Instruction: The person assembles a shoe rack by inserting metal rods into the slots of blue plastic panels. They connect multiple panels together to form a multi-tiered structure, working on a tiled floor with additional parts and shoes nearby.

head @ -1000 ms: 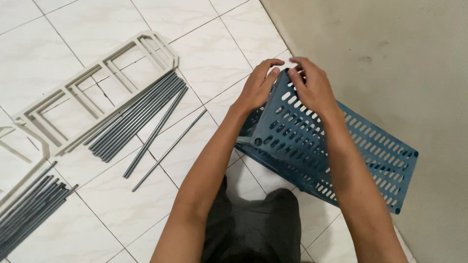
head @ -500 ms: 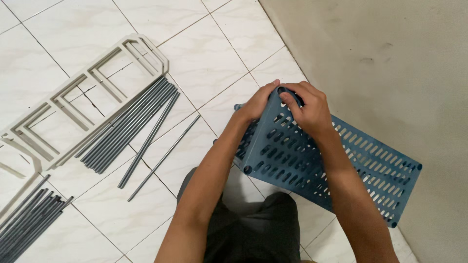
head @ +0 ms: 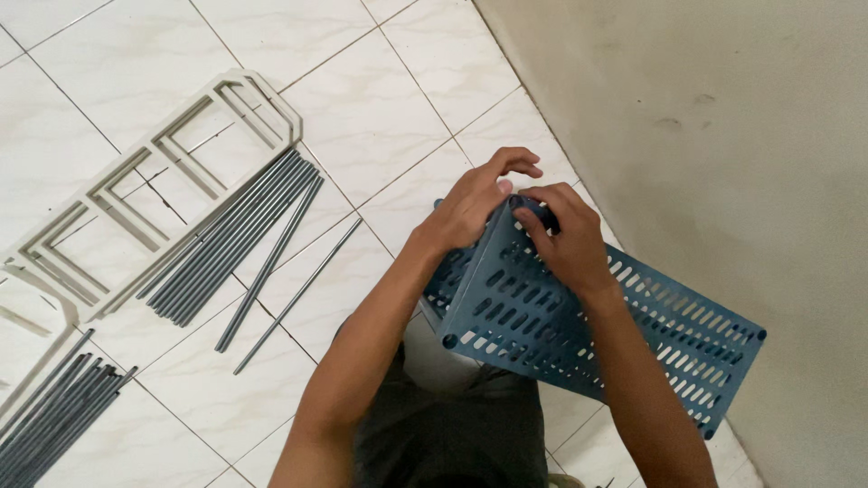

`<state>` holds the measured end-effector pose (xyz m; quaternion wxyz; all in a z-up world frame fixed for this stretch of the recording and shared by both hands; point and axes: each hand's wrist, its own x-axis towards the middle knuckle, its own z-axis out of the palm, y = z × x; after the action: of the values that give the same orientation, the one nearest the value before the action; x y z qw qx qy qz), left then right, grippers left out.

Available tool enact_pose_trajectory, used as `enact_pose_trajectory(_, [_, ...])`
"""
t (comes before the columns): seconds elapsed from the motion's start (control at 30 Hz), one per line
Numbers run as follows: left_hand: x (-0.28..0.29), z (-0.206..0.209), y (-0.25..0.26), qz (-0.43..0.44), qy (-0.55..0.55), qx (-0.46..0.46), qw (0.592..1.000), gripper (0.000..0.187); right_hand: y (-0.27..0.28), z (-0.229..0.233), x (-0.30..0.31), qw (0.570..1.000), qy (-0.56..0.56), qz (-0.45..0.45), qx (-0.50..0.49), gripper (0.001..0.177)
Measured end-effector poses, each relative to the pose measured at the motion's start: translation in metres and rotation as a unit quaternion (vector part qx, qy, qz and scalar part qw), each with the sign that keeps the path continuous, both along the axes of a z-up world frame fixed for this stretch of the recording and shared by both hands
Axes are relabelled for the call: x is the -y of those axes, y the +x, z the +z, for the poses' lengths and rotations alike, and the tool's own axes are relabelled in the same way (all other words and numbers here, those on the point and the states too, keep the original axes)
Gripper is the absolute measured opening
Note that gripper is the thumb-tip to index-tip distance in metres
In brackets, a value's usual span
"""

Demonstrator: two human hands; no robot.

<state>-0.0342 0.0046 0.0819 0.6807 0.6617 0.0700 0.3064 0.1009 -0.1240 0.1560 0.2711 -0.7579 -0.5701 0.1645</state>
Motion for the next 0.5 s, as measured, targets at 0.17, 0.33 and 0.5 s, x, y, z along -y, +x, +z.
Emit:
enact_pose_trajectory(0.17, [0.009, 0.015, -0.01, -0.078, -0.045, -0.071, 0.993, 0.063, 0.001, -0.01, 0.001, 1.0, 0.01, -0.018, -0.019, 0.027])
enact_pose_trajectory(0.33, [0.017, -0.01, -0.009, -0.111, -0.112, -0.033, 0.987, 0.068, -0.004, -0.008, 0.01, 0.999, 0.015, 0.009, -0.037, 0.032])
enact_pose_trajectory(0.5, [0.025, -0.047, 0.006, -0.13, -0.281, 0.044, 0.95, 0.061, -0.006, -0.003, 0.014, 0.997, 0.035, 0.015, -0.063, 0.031])
